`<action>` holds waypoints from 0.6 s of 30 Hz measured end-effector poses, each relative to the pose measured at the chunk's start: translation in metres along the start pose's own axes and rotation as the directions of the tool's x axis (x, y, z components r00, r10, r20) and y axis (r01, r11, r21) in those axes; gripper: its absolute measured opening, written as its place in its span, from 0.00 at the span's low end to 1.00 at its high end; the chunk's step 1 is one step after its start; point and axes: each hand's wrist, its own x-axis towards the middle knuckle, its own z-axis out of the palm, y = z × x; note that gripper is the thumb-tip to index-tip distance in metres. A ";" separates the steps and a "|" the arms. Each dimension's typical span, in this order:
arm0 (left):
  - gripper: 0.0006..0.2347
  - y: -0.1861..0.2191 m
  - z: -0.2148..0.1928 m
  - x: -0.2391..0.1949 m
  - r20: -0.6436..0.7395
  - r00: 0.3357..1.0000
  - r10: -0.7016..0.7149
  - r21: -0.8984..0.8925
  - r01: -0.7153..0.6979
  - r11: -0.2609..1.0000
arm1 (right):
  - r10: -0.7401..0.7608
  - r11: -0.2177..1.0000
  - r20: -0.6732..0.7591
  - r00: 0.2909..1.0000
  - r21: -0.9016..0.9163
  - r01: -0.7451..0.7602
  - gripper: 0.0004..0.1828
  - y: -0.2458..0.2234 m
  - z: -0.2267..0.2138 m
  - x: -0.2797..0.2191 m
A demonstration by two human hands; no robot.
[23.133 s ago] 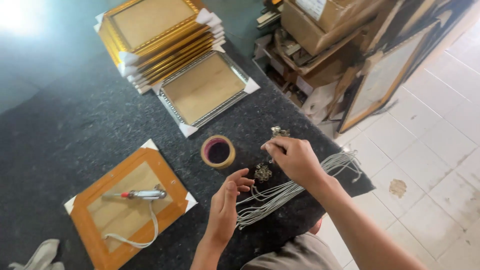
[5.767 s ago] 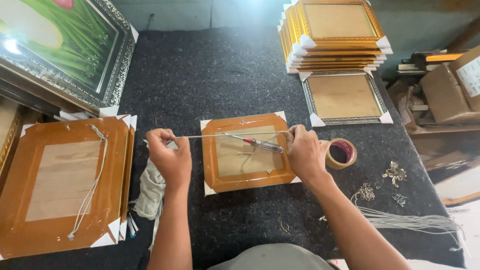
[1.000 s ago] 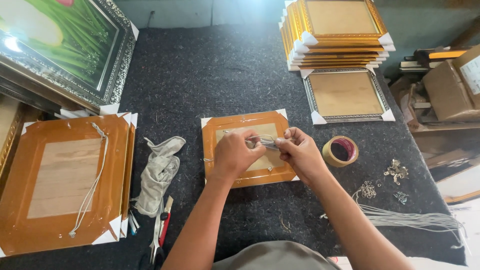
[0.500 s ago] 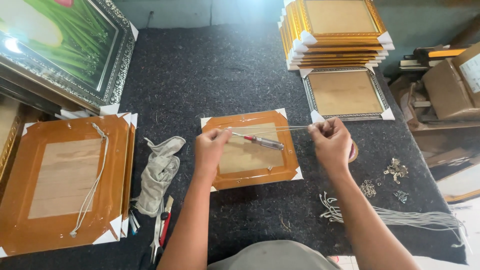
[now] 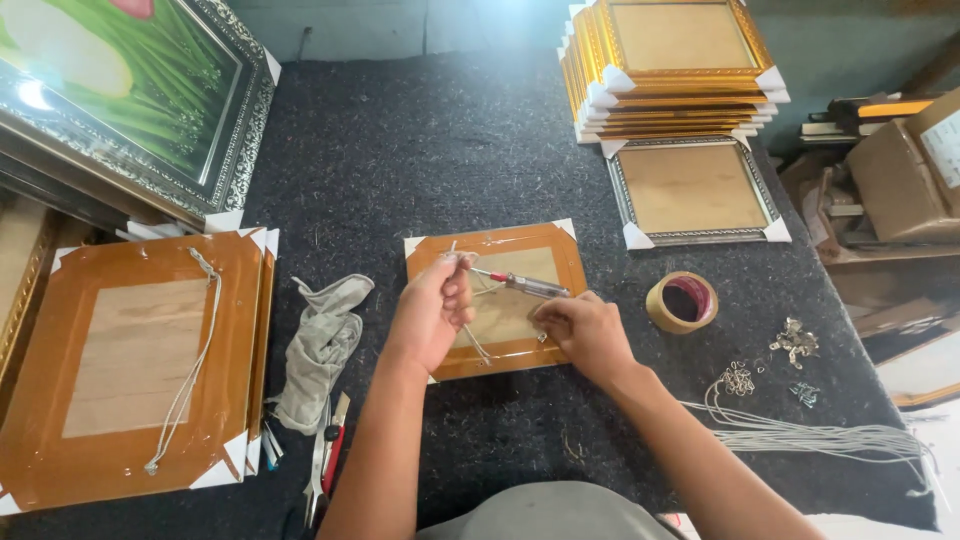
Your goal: Attaching metal hangers and wire to the back of picture frames using a screwdriver
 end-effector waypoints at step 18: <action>0.13 -0.043 0.076 -0.045 0.278 0.960 0.017 0.786 -0.237 0.571 | 0.369 -0.105 0.250 0.895 0.968 -0.227 0.09 -0.005 -0.092 -0.030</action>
